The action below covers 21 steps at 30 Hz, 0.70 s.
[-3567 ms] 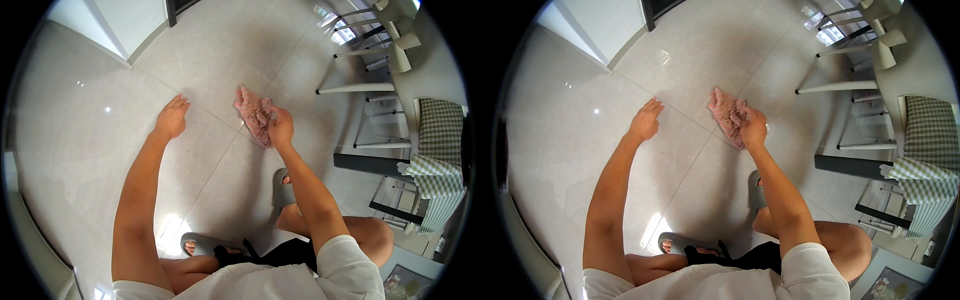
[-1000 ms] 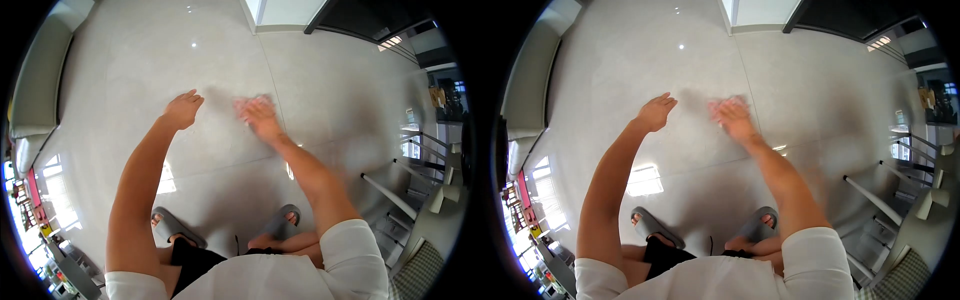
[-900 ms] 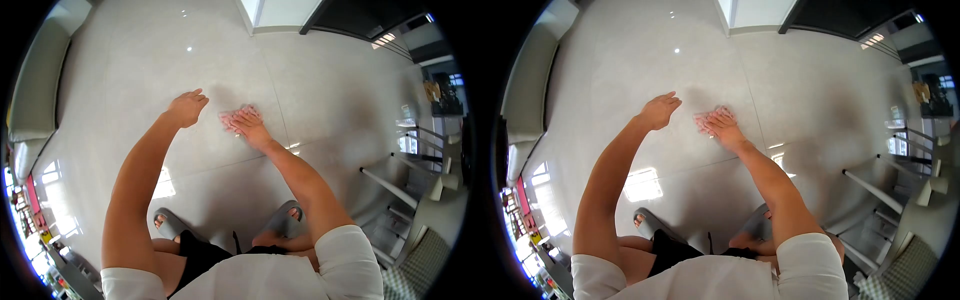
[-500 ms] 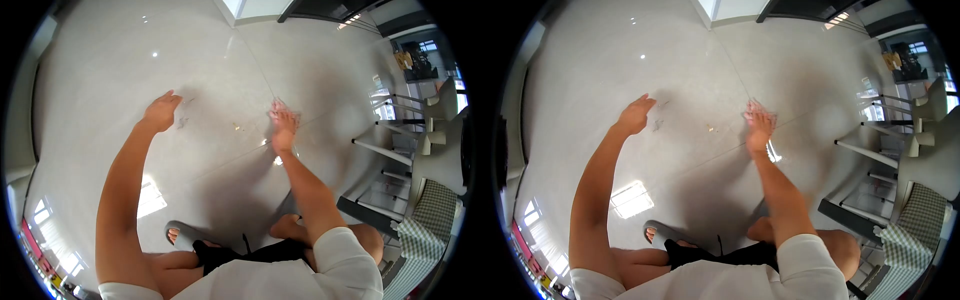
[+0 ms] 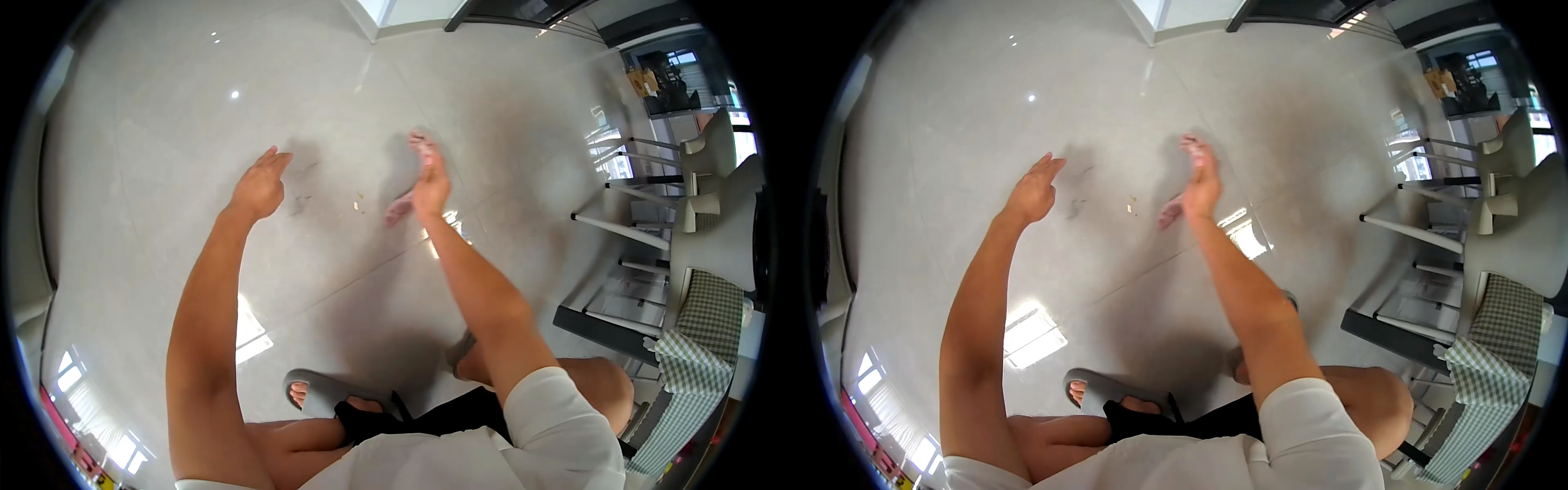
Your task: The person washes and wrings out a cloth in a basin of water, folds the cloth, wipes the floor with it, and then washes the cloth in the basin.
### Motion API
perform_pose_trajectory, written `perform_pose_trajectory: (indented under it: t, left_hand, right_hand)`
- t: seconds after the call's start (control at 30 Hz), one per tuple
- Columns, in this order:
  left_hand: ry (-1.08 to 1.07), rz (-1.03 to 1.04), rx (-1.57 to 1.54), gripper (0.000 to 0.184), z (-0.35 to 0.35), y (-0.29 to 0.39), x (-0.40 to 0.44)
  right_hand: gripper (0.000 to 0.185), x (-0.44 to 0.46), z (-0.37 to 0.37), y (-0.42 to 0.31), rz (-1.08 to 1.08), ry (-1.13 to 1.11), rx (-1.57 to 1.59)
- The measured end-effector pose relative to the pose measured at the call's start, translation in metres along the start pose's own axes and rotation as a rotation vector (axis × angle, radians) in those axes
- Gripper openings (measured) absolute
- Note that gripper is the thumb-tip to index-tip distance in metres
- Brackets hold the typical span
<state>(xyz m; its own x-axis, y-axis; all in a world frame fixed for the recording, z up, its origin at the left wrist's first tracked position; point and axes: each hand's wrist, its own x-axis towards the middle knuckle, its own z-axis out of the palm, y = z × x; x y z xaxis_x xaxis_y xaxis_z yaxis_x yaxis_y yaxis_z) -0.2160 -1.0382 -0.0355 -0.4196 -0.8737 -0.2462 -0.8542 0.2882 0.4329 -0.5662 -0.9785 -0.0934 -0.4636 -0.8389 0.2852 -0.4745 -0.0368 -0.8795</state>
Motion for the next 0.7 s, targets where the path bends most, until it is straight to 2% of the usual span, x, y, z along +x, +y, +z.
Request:
perform_pose_trajectory:
  t: [0.03,0.07,0.13,0.17,0.23,0.3,0.37,0.4,0.47,0.5,0.57,0.6,0.63,0.67,0.7]
  left_hand:
    - [-0.005,-0.029,-0.017,0.066,-0.001,-0.001,-0.004]
    - [-0.005,-0.036,-0.014,0.066,-0.003,-0.004,-0.009]
    - [-0.007,-0.025,-0.017,0.067,-0.006,-0.008,-0.017]
    - [-0.009,-0.030,-0.014,0.067,-0.006,-0.011,-0.021]
    - [-0.004,-0.088,-0.066,0.067,-0.007,-0.017,-0.026]
    - [-0.005,-0.067,-0.059,0.067,0.012,-0.043,-0.025]
    - [0.024,-0.029,-0.053,0.067,0.014,-0.041,-0.013]
    - [0.005,-0.038,-0.049,0.066,0.012,-0.035,-0.013]
    - [-0.017,-0.041,-0.045,0.066,0.011,-0.028,-0.009]
    - [0.002,0.006,-0.044,0.065,0.012,-0.026,-0.005]
    - [0.013,0.053,-0.050,0.065,0.016,-0.020,0.001]
    - [0.009,0.058,-0.061,0.065,0.017,-0.015,0.007]
    - [0.006,0.064,-0.071,0.065,0.019,-0.010,0.010]
    - [0.003,0.070,-0.074,0.065,0.019,-0.002,0.010]
    - [-0.015,0.038,-0.088,0.066,0.018,0.007,0.011]
  right_hand:
    - [0.037,0.015,-0.010,0.021,-0.019,0.015,-0.193]
    - [0.037,0.030,-0.010,0.040,-0.018,0.009,-0.187]
    - [0.036,0.050,-0.001,0.069,-0.418,-0.065,-0.571]
    - [0.037,0.044,0.015,0.067,-0.296,-0.143,-0.410]
    - [0.037,0.012,0.059,0.058,-0.489,-0.137,-0.570]
    - [0.031,-0.015,0.073,-0.007,-0.449,-0.340,-0.413]
    - [0.022,-0.033,0.087,-0.019,-0.432,-0.305,-0.217]
    - [0.022,-0.034,0.074,-0.023,-0.431,-0.292,-0.229]
    - [0.016,-0.024,0.040,-0.062,-0.134,-0.429,0.042]
    - [0.018,-0.026,0.026,-0.054,0.000,-0.385,0.124]
    - [0.031,-0.019,-0.018,-0.038,0.084,-0.351,0.377]
    - [0.049,-0.014,-0.044,-0.015,-0.063,-0.293,0.227]
    - [0.057,-0.012,-0.073,-0.005,-0.023,-0.264,0.143]
    - [0.057,-0.012,-0.099,0.005,-0.039,-0.196,0.042]
    - [0.042,-0.012,-0.125,0.045,0.026,-0.154,-0.095]
